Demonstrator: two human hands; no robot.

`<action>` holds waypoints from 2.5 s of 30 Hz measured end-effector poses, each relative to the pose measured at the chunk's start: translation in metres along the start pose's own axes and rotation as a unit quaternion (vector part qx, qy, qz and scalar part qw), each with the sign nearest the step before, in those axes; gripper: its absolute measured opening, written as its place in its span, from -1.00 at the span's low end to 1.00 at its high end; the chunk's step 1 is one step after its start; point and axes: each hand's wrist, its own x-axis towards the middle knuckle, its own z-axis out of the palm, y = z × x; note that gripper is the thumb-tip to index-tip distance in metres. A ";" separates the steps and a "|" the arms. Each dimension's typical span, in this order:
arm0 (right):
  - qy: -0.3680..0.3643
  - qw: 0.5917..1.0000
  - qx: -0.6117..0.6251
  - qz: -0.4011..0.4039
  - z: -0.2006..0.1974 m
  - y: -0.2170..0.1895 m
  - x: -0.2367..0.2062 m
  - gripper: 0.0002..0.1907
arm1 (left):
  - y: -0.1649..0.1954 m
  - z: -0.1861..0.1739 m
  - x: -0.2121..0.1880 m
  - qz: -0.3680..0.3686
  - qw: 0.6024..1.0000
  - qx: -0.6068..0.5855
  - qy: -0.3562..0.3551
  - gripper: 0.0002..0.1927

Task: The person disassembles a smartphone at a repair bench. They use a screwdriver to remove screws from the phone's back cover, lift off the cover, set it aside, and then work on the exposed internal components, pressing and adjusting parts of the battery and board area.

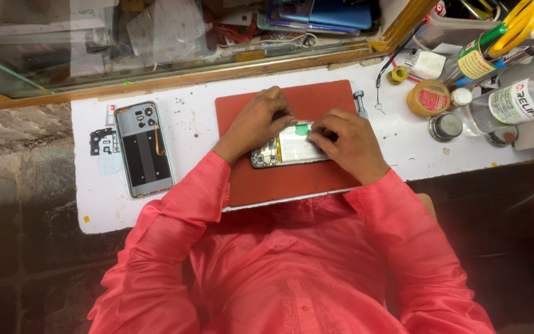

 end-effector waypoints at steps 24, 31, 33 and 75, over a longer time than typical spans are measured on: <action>-0.111 0.975 -0.181 -0.062 0.009 0.007 0.025 -0.82 | -0.002 0.004 0.000 0.007 1.000 -0.009 0.013 -0.79; -0.063 0.991 -0.098 -0.067 0.005 0.006 0.017 -0.89 | -0.002 0.003 -0.001 -0.006 1.000 -0.022 0.008 -0.79; -0.061 0.994 -0.061 -0.071 0.000 0.007 0.017 -0.91 | -0.001 0.002 0.001 0.003 1.000 -0.016 0.007 -0.80; 0.067 0.997 0.027 0.014 0.009 -0.001 -0.012 -0.89 | 0.004 0.006 -0.007 0.026 0.998 0.048 -0.016 -0.84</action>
